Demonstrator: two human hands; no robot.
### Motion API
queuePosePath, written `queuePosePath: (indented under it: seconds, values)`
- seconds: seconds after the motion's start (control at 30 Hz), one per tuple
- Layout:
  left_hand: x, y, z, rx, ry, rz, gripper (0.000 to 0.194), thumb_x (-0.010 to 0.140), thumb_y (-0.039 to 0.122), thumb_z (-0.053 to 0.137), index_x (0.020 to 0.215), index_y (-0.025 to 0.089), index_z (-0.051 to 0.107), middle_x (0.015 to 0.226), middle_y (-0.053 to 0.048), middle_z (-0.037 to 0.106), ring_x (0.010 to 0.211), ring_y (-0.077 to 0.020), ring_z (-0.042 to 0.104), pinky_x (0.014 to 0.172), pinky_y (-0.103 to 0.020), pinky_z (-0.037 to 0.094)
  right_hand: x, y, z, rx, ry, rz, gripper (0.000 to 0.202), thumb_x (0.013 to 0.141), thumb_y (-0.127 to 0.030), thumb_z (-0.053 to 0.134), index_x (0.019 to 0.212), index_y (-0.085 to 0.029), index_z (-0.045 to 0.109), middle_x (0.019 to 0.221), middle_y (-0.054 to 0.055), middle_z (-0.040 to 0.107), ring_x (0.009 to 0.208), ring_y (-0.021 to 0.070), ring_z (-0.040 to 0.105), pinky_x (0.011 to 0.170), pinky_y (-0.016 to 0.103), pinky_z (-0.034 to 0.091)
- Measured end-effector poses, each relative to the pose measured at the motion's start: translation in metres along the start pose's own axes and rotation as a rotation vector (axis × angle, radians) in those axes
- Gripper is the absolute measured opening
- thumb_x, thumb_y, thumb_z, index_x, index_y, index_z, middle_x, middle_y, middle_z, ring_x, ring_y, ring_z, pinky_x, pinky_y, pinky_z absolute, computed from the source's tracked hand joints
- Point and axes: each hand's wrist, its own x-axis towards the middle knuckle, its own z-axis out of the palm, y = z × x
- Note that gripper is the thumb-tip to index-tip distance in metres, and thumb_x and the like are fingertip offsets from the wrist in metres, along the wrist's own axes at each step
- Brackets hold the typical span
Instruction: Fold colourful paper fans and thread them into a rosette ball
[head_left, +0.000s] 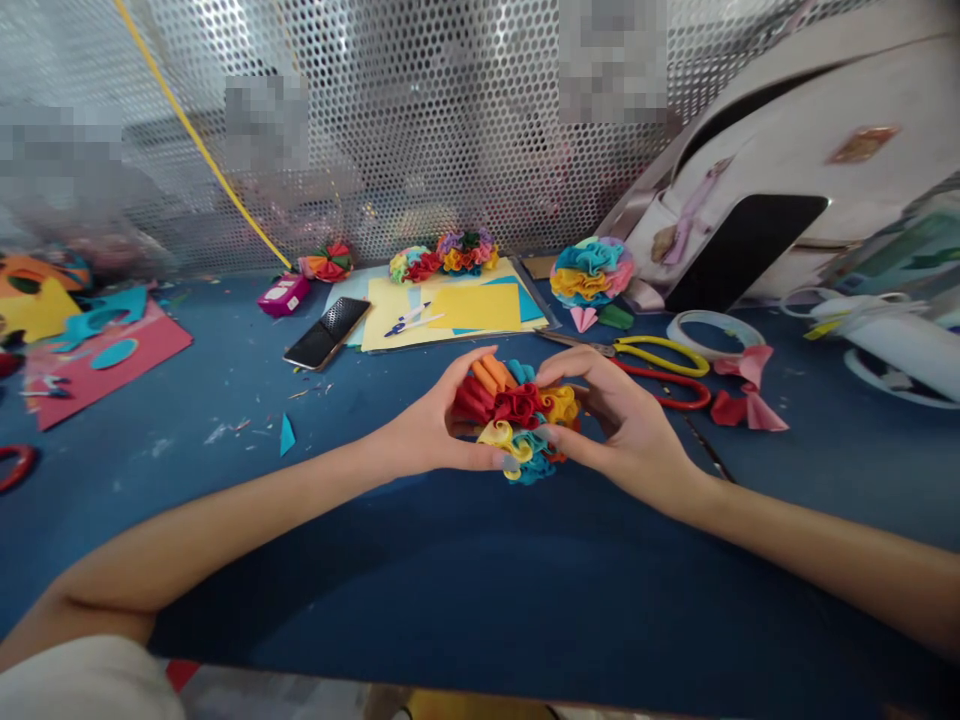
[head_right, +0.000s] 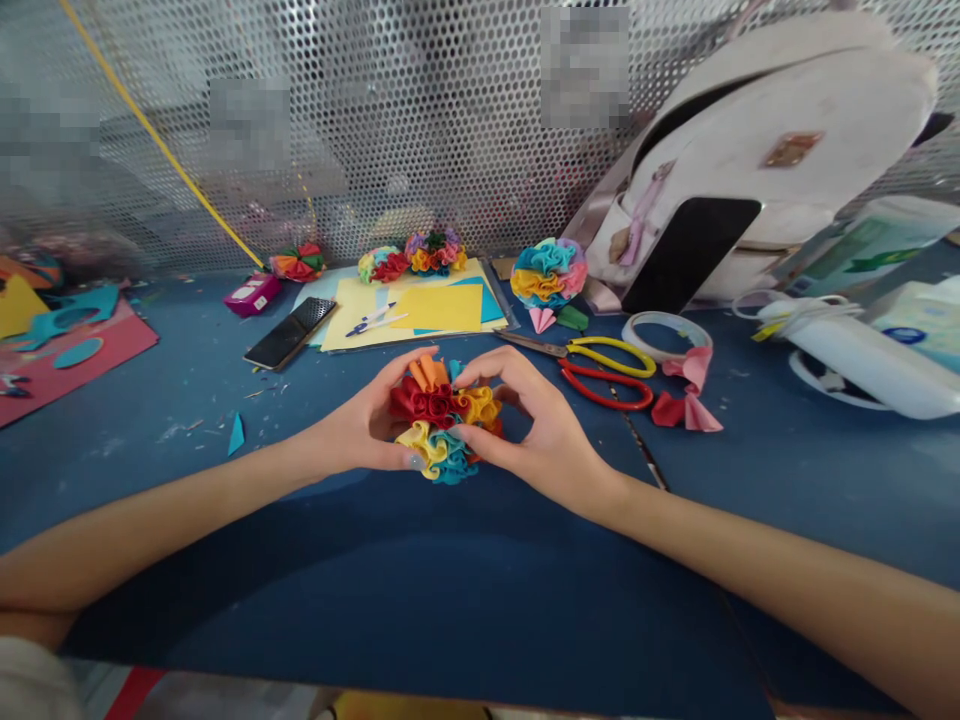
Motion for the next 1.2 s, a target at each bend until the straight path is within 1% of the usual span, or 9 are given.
queuePosePath:
  seconds: [0.17, 0.27, 0.37, 0.47, 0.6, 0.67, 0.83, 1.03, 1.2]
  values:
    - [0.002, -0.004, -0.002, -0.015, -0.023, 0.051, 0.096, 0.073, 0.032, 0.090, 0.154, 0.034, 0.038, 0.157, -0.013, 0.050, 0.141, -0.0387, 0.053, 0.114, -0.053, 0.047, -0.001, 0.001, 0.000, 0.086, 0.014, 0.060, 0.031, 0.088, -0.041, 0.079, 0.112, -0.027, 0.064, 0.112, 0.006, 0.063, 0.106, 0.0229, 0.065, 0.089, 0.032, 0.058]
    - [0.003, -0.005, -0.005, -0.067, -0.016, 0.047, 0.093, 0.073, 0.034, 0.091, 0.152, 0.032, 0.042, 0.158, -0.014, 0.050, 0.145, -0.0392, 0.049, 0.115, -0.051, 0.047, 0.002, 0.003, -0.003, 0.177, 0.009, 0.091, 0.038, 0.085, -0.048, 0.082, 0.112, -0.028, 0.064, 0.111, 0.005, 0.063, 0.106, 0.0227, 0.065, 0.091, 0.033, 0.058]
    - [0.004, -0.004, -0.007, -0.132, 0.009, 0.029, 0.089, 0.074, 0.039, 0.091, 0.149, 0.029, 0.045, 0.157, -0.015, 0.051, 0.147, -0.0396, 0.046, 0.114, -0.050, 0.047, 0.006, 0.004, -0.005, 0.255, 0.005, 0.141, 0.037, 0.085, -0.047, 0.082, 0.111, -0.028, 0.063, 0.111, 0.004, 0.062, 0.106, 0.0218, 0.065, 0.089, 0.033, 0.059]
    - [0.005, -0.001, -0.009, -0.168, 0.030, 0.020, 0.087, 0.074, 0.040, 0.090, 0.149, 0.026, 0.047, 0.154, -0.016, 0.053, 0.143, -0.0391, 0.051, 0.112, -0.049, 0.049, 0.008, 0.007, -0.007, 0.280, 0.020, 0.189, 0.035, 0.085, -0.046, 0.082, 0.109, -0.028, 0.063, 0.111, 0.005, 0.061, 0.108, 0.0218, 0.063, 0.090, 0.033, 0.059]
    - [0.005, 0.001, -0.012, -0.176, 0.023, 0.046, 0.085, 0.075, 0.038, 0.090, 0.147, 0.025, 0.048, 0.150, -0.017, 0.057, 0.137, -0.0365, 0.057, 0.107, -0.045, 0.053, 0.010, 0.013, -0.009, 0.287, 0.031, 0.220, 0.045, 0.082, -0.048, 0.084, 0.118, -0.030, 0.064, 0.128, 0.007, 0.061, 0.130, 0.0271, 0.057, 0.102, 0.039, 0.056]
    - [0.006, 0.001, -0.013, -0.168, 0.009, 0.063, 0.082, 0.077, 0.038, 0.089, 0.147, 0.026, 0.048, 0.150, -0.016, 0.057, 0.134, -0.0350, 0.060, 0.104, -0.043, 0.054, 0.011, 0.015, -0.011, 0.327, -0.005, 0.253, 0.051, 0.082, -0.050, 0.084, 0.125, -0.031, 0.064, 0.140, 0.008, 0.060, 0.139, 0.0293, 0.052, 0.110, 0.043, 0.052]
    - [0.007, -0.001, -0.015, -0.152, -0.010, 0.092, 0.082, 0.076, 0.039, 0.089, 0.147, 0.026, 0.050, 0.148, -0.016, 0.059, 0.133, -0.0341, 0.061, 0.100, -0.039, 0.056, 0.012, 0.015, -0.014, 0.492, -0.148, 0.415, 0.066, 0.083, -0.053, 0.083, 0.141, -0.034, 0.059, 0.156, 0.006, 0.055, 0.143, 0.0309, 0.052, 0.117, 0.049, 0.047]
    - [0.006, 0.001, -0.016, -0.174, -0.045, 0.088, 0.078, 0.077, 0.038, 0.089, 0.145, 0.027, 0.053, 0.139, -0.014, 0.066, 0.121, -0.0307, 0.068, 0.095, -0.037, 0.058, 0.012, 0.018, -0.017, 0.598, -0.231, 0.515, 0.082, 0.076, -0.058, 0.086, 0.146, -0.027, 0.057, 0.149, 0.011, 0.062, 0.141, 0.0355, 0.055, 0.112, 0.052, 0.051]
    - [0.006, 0.001, -0.019, -0.245, -0.016, 0.063, 0.074, 0.075, 0.035, 0.091, 0.140, 0.027, 0.057, 0.131, -0.012, 0.070, 0.109, -0.0250, 0.073, 0.090, -0.033, 0.059, 0.012, 0.021, -0.018, 0.653, -0.183, 0.520, 0.068, 0.078, -0.055, 0.086, 0.137, -0.028, 0.064, 0.144, 0.009, 0.066, 0.135, 0.0324, 0.061, 0.111, 0.049, 0.052]
